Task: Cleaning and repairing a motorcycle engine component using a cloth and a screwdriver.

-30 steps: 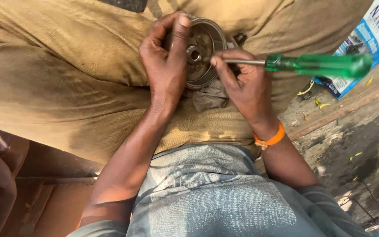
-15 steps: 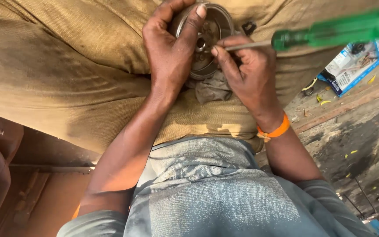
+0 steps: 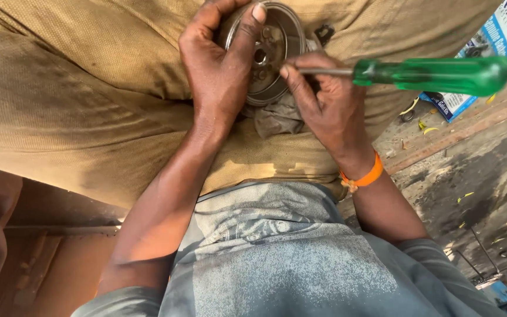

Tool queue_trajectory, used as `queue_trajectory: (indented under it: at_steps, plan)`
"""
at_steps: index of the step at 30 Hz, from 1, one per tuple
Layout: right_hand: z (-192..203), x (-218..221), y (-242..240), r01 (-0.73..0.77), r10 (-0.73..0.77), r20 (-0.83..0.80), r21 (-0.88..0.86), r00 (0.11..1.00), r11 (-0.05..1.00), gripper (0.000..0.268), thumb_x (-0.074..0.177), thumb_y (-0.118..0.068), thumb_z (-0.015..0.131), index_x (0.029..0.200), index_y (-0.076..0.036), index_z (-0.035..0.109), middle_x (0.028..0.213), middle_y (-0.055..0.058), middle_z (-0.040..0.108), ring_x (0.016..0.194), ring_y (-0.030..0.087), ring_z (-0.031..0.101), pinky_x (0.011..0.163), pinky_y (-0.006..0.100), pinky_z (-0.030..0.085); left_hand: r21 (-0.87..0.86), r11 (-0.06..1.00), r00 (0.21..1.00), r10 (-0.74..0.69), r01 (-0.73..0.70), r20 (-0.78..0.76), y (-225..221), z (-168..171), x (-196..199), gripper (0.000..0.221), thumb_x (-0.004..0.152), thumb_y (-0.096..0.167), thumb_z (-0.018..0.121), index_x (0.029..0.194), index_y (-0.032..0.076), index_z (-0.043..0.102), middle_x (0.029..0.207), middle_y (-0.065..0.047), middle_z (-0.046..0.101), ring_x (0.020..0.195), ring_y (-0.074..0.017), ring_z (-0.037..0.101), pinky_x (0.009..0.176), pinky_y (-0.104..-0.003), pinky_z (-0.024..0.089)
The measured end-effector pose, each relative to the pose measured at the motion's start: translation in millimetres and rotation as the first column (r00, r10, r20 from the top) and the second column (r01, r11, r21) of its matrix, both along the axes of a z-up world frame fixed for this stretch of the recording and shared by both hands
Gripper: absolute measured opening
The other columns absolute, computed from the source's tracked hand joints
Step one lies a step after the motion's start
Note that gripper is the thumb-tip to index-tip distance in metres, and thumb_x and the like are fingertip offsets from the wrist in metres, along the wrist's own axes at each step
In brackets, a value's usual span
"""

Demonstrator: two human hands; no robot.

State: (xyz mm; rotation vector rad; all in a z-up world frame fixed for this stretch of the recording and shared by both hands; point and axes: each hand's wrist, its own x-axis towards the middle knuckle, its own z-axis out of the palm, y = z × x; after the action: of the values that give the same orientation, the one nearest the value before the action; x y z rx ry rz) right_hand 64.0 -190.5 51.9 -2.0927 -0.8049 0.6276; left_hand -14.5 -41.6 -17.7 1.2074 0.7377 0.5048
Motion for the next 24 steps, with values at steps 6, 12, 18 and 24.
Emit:
queue_trajectory:
  at_steps: [6, 12, 18, 24]
  plan:
    - [2, 7, 4, 0.007, -0.009, -0.043, -0.031, 0.999, 0.999, 0.005, 0.107, -0.005, 0.071, 0.108, 0.000, 0.073, 0.091, 0.009, 0.075, 0.071, 0.011, 0.067, 0.058, 0.024, 0.050, 0.003, 1.000, 1.000, 0.012, -0.012, 0.009, 1, 2, 1, 0.020, 0.104, 0.011, 0.075, 0.119, -0.001, 0.072, 0.109, -0.008, 0.076, 0.099, -0.0148, 0.074, 0.091, -0.029, 0.063]
    - [-7, 17, -9, -0.122, 0.129, -0.123, 0.063, 0.984, 0.991, 0.008, 0.112, -0.007, 0.070, 0.117, 0.000, 0.069, 0.105, 0.008, 0.075, 0.092, 0.012, 0.075, 0.079, 0.024, 0.062, 0.003, 1.000, 1.000, 0.000, 0.000, 0.016, 1, 2, 2, 0.021, 0.104, 0.012, 0.077, 0.120, -0.002, 0.072, 0.109, -0.008, 0.075, 0.100, -0.0151, 0.073, 0.092, -0.029, 0.062]
    - [11, 24, 8, -0.173, 0.171, -0.048, -0.049, 0.984, 0.984, 0.006, 0.107, -0.003, 0.072, 0.106, 0.003, 0.074, 0.093, 0.008, 0.074, 0.080, 0.013, 0.071, 0.070, 0.026, 0.053, 0.006, 1.000, 1.000, -0.008, 0.008, 0.028, 0, 3, 0, 0.020, 0.105, 0.011, 0.076, 0.120, -0.002, 0.072, 0.109, -0.008, 0.076, 0.099, -0.0139, 0.073, 0.090, -0.028, 0.063]
    - [9, 26, 9, -0.129, 0.128, -0.088, -0.005, 0.988, 0.992, 0.007, 0.109, -0.004, 0.072, 0.110, 0.002, 0.074, 0.094, 0.008, 0.074, 0.081, 0.011, 0.070, 0.069, 0.025, 0.053, -0.016, 1.000, 1.000, -0.011, 0.011, -0.019, 1, 4, 1, 0.019, 0.104, 0.012, 0.075, 0.118, -0.002, 0.073, 0.106, -0.008, 0.076, 0.096, -0.0137, 0.073, 0.088, -0.028, 0.063]
